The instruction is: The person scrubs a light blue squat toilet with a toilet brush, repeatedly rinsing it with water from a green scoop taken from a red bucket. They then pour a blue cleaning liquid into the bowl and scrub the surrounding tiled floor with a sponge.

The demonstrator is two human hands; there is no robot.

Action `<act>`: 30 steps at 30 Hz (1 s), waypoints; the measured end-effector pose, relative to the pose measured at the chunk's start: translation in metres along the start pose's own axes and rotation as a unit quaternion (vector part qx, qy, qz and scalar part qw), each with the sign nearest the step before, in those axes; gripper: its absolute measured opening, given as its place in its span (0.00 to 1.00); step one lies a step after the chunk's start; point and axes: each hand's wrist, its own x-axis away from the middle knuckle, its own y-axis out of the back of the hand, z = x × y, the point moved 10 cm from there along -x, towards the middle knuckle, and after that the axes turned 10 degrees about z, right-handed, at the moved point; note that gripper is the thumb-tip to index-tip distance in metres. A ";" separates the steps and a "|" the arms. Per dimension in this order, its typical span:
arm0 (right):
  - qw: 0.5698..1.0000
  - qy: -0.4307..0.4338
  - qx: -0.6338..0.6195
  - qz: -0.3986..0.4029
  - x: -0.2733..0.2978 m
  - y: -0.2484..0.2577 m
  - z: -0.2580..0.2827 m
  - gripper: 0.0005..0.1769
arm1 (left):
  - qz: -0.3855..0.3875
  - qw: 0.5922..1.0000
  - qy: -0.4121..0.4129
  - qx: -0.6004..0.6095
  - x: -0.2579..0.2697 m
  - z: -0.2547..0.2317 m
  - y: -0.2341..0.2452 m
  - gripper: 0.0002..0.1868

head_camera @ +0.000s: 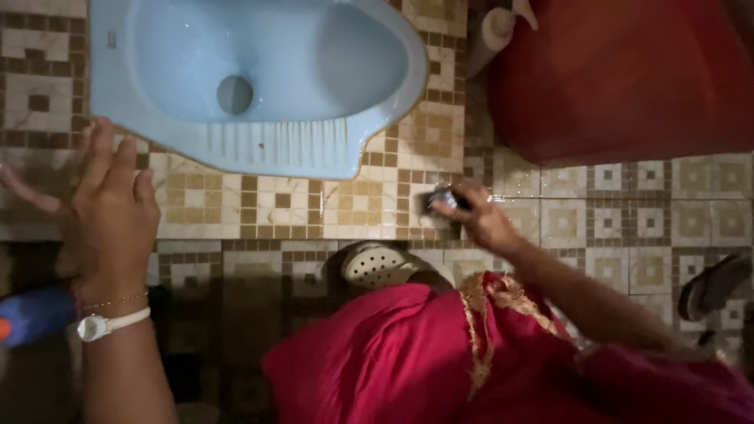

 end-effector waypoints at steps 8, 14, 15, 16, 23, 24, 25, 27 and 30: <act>0.999 0.024 0.041 -0.014 -0.042 -0.021 0.008 0.50 | 0.001 0.993 0.009 0.116 -0.001 0.000 0.007 0.20; 0.997 -0.032 -0.050 0.057 0.001 -0.022 0.018 0.43 | -0.026 0.999 0.012 0.032 0.005 0.006 0.024 0.17; 0.997 -0.064 0.018 -0.030 -0.010 -0.005 0.028 0.39 | -0.028 0.999 0.009 0.038 0.004 0.005 0.024 0.16; 0.985 -0.096 0.089 -0.114 -0.030 0.007 0.043 0.37 | -0.033 0.998 0.009 0.043 0.004 0.005 0.025 0.15; 0.963 -0.009 0.268 0.020 -0.027 -0.086 0.030 0.35 | -0.046 0.998 -0.015 0.043 -0.001 0.001 0.014 0.12; 0.976 0.012 0.214 0.029 -0.024 -0.067 0.031 0.34 | -0.048 0.998 -0.018 0.030 0.001 0.002 0.015 0.11; 0.986 0.032 0.159 0.038 -0.023 -0.044 0.029 0.33 | -0.048 0.998 -0.009 0.039 0.005 0.006 0.017 0.12; 0.945 0.020 0.327 0.012 -0.054 -0.005 0.021 0.38 | -0.039 0.997 0.001 0.060 0.014 0.012 0.013 0.15; 0.911 0.028 0.406 -0.063 -0.100 -0.003 0.005 0.35 | -0.038 0.997 -0.034 0.056 0.010 0.016 0.000 0.15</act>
